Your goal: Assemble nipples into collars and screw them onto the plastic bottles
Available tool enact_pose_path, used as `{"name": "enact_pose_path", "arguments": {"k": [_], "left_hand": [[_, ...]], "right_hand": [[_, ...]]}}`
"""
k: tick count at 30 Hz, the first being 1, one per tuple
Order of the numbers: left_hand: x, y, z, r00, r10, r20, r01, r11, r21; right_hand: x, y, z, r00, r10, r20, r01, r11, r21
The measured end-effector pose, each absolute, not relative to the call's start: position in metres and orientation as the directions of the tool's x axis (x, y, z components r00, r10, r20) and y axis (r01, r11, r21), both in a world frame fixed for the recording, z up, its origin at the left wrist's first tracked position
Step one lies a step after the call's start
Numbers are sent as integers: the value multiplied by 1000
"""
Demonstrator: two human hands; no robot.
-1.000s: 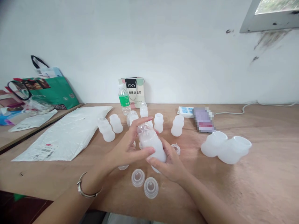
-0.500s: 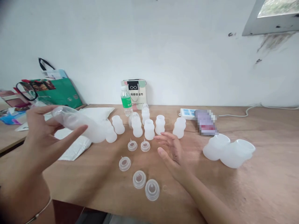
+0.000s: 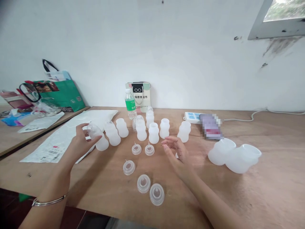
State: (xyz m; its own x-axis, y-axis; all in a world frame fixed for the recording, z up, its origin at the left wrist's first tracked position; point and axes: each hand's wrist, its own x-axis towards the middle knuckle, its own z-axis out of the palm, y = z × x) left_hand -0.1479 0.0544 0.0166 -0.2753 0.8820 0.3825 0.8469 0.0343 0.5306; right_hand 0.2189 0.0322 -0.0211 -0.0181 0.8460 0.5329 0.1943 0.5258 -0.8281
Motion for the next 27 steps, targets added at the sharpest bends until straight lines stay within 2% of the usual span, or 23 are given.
{"name": "enact_pose_path", "arguments": {"k": [2, 5, 7, 8, 10, 12, 15, 18, 21, 24, 27], "left_hand": [[-141, 47, 22, -280, 807, 520, 862, -27, 506], [-114, 26, 48, -265, 557, 787, 891, -172, 421], [-86, 16, 70, -130, 450, 884, 890, -341, 304], [-71, 15, 81, -32, 463, 886, 877, -412, 247], [-45, 24, 95, 134, 579, 804, 845, -491, 213], [-25, 45, 99, 274, 708, 651, 833, -513, 208], [-7, 82, 92, 390, 808, 441, 835, -512, 200], [8, 105, 83, 426, 797, 427, 840, -524, 140], [27, 108, 78, 528, 730, 435, 810, -587, 2], [45, 108, 74, 636, 729, 255, 770, -624, -136], [56, 114, 67, 655, 741, 150, 755, -633, -172]], "right_hand": [[218, 34, -24, -41, 860, 508, 204, 505, -838], [215, 35, -27, -98, 876, 472, 250, 480, -841], [211, 34, -26, -145, 880, 453, 320, 475, -820], [210, 32, -25, -172, 879, 445, 360, 477, -802], [208, 29, -22, -236, 874, 425, 437, 486, -756], [208, 26, -20, -292, 865, 407, 496, 501, -709], [210, 25, -21, -314, 860, 403, 553, 511, -659], [210, 27, -24, -322, 853, 411, 583, 520, -624], [203, 31, -30, -407, 812, 419, 586, 584, -562], [193, 36, -37, -459, 806, 375, 621, 593, -513], [186, 40, -42, -423, 843, 333, 668, 538, -514]]}}
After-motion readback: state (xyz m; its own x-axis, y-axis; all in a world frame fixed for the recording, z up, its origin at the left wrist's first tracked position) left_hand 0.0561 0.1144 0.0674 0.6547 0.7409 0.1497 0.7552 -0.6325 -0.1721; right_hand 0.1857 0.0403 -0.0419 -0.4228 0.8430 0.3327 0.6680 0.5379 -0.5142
